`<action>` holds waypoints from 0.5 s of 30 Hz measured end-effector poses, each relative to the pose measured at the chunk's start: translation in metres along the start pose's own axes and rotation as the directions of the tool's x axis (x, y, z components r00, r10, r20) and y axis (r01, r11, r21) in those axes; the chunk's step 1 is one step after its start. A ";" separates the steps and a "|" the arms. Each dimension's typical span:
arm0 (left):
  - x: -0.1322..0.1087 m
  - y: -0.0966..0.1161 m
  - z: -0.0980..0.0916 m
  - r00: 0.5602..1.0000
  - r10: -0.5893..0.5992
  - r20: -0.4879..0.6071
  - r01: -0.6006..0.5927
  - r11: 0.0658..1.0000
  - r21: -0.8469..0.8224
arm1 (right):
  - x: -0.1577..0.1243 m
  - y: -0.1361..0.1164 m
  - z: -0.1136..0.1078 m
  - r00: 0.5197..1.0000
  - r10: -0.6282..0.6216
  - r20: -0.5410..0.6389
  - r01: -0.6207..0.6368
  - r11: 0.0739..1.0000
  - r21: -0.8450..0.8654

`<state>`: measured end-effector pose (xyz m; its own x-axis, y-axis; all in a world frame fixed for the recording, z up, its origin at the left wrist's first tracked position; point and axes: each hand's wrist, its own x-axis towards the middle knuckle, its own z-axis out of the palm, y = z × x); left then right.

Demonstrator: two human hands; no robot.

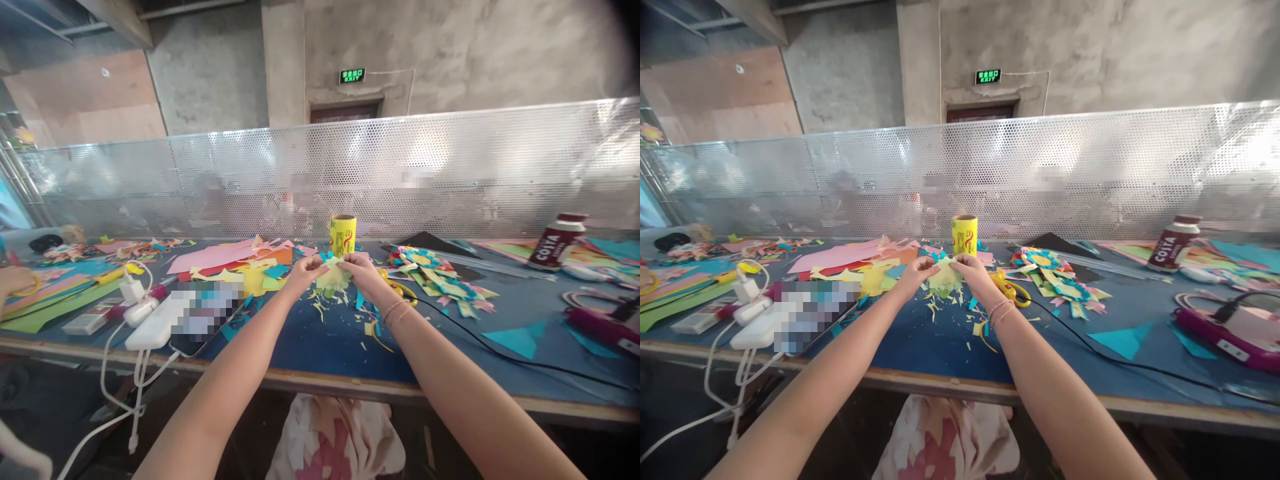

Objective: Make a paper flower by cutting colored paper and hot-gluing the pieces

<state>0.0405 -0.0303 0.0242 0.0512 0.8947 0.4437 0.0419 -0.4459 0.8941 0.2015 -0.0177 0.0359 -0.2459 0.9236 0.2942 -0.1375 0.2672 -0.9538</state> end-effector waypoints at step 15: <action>0.000 0.004 -0.001 0.980 0.199 0.002 -0.191 0.941 0.279 | -0.005 -0.006 -0.002 0.980 -0.153 0.126 0.166 0.981 -0.103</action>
<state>0.0398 -0.0319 0.0278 0.0607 0.7883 0.6123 0.3084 -0.5982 0.7396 0.2051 -0.0230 0.0402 -0.3413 0.8296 0.4420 -0.0770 0.4439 -0.8927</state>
